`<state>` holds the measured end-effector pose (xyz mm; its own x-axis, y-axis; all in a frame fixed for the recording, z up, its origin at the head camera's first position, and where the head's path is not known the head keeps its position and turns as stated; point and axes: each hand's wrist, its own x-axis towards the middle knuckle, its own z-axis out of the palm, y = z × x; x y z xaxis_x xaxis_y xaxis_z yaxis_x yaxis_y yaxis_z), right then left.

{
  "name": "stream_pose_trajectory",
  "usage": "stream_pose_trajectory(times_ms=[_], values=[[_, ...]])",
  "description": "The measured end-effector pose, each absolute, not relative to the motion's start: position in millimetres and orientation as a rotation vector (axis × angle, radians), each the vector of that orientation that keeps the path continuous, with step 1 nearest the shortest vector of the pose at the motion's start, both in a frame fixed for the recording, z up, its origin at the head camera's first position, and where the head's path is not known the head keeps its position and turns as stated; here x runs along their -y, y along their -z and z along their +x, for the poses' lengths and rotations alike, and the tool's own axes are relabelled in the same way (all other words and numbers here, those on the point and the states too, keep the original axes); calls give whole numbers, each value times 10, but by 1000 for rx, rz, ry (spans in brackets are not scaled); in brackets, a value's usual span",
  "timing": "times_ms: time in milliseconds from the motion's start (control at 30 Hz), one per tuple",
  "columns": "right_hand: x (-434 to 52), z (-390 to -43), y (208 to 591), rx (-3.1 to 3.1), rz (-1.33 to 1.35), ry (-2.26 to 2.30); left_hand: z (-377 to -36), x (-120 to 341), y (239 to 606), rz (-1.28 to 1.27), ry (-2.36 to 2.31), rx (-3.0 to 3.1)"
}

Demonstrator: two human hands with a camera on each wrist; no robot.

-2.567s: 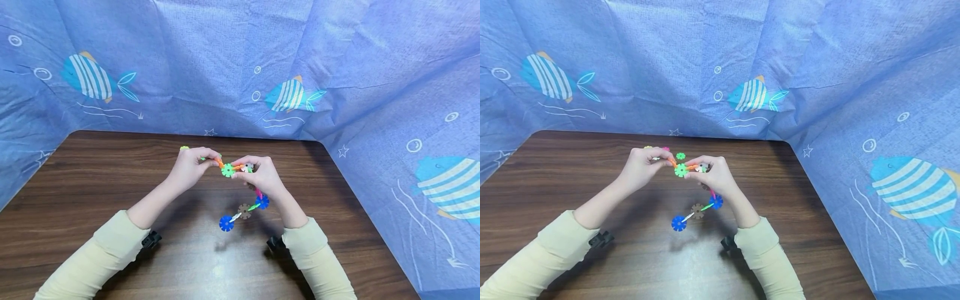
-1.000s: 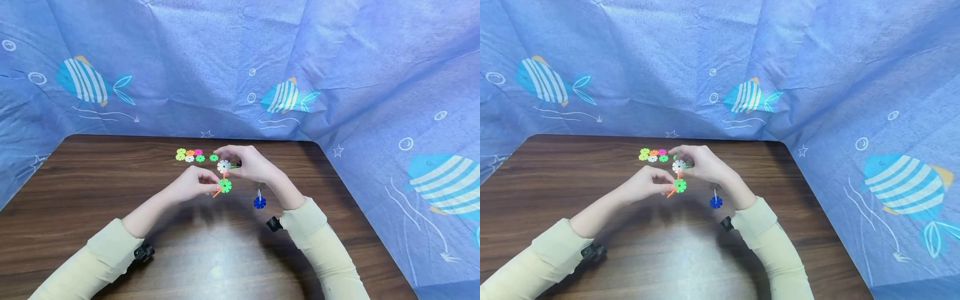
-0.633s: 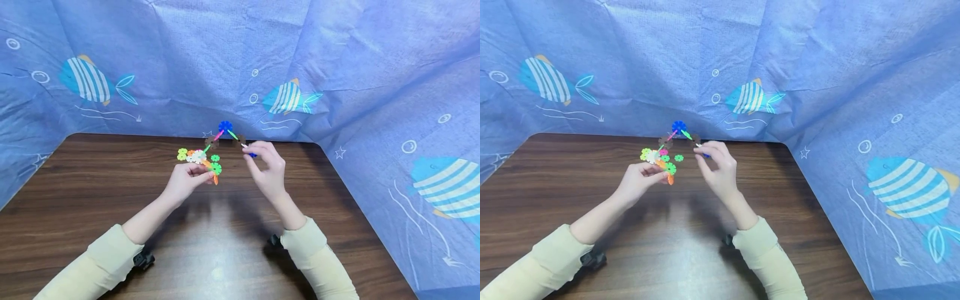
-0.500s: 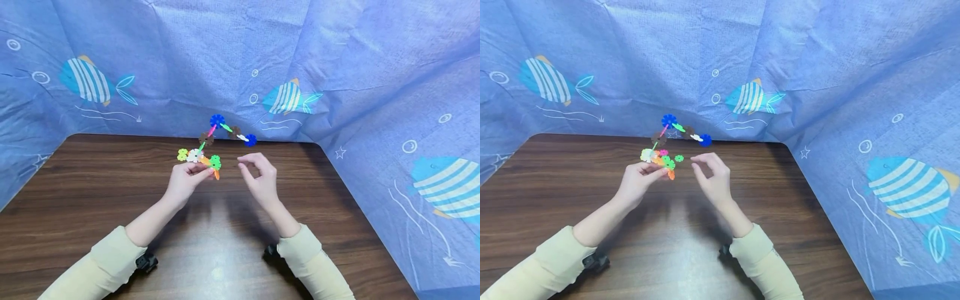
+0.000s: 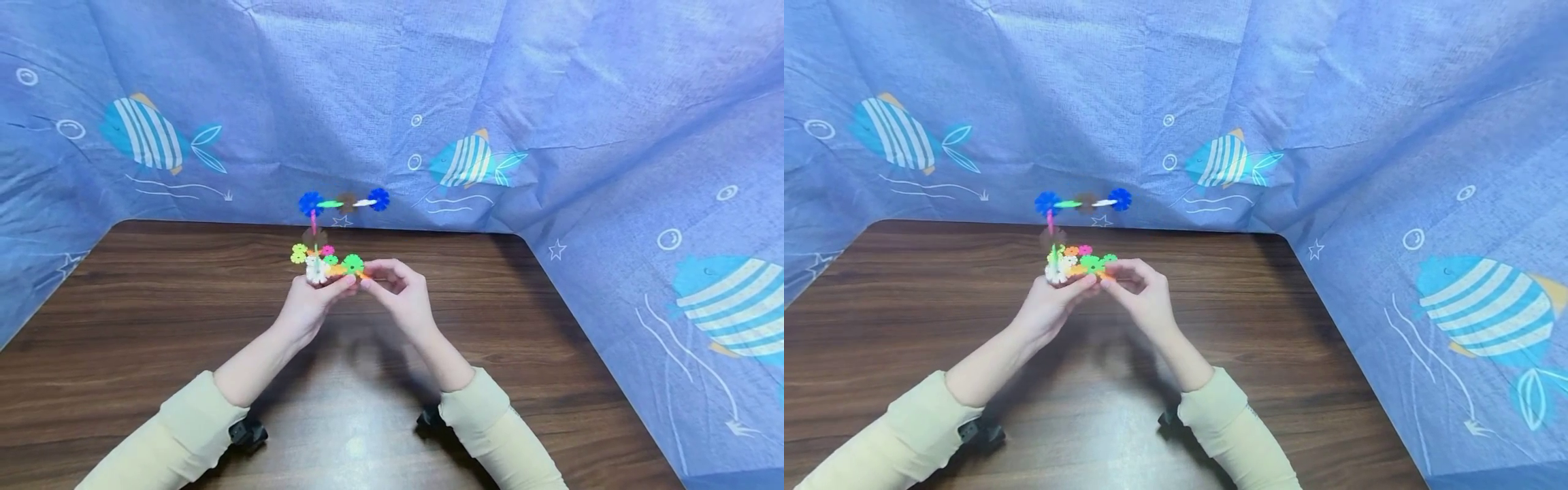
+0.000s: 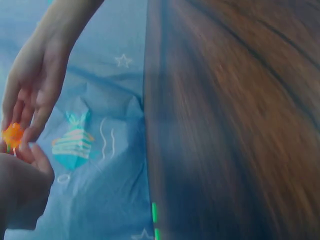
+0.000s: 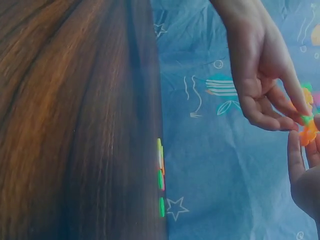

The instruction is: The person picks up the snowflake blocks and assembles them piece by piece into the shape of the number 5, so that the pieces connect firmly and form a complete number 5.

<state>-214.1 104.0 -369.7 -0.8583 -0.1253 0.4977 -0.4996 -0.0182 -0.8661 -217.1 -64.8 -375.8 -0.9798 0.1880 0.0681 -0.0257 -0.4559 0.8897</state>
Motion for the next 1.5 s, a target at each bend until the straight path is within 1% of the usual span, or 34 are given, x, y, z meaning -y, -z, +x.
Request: stream_pose_trajectory(times_ms=[233, 367, 500, 633, 767, 900, 1033, 1300, 1500], values=[[-1024, -1981, 3497, 2052, 596, -1855, -2192, 820, 3768, 412, -2452, -1577], [-997, -1974, 3482, 2082, 554, -1868, -2198, 872, 3723, 468, -2431, -1555], [-981, -2020, 3554, 2084, 564, -1930, -2230, 900, 3680, 448, -2414, -1603], [-981, -2108, 3691, 2088, 614, -2102, -2262, 940, 3653, 398, -2383, -1702], [-1007, -2168, 3779, 2108, 699, -2215, -2292, 1011, 3680, 444, -2354, -1774], [-1065, -2220, 3797, 2173, 793, -2184, -2319, 1112, 3745, 506, -2350, -1768], [-1148, -2282, 3791, 2261, 772, -2111, -2318, 1199, 3780, 521, -2368, -1718], [-1209, -2454, 3797, 2479, 717, -1880, -2306, 1254, 3776, 457, -2425, -1768], [-1192, -2783, 3822, 2605, 686, -1430, -2335, 1333, 3816, 396, -2427, -1862]])
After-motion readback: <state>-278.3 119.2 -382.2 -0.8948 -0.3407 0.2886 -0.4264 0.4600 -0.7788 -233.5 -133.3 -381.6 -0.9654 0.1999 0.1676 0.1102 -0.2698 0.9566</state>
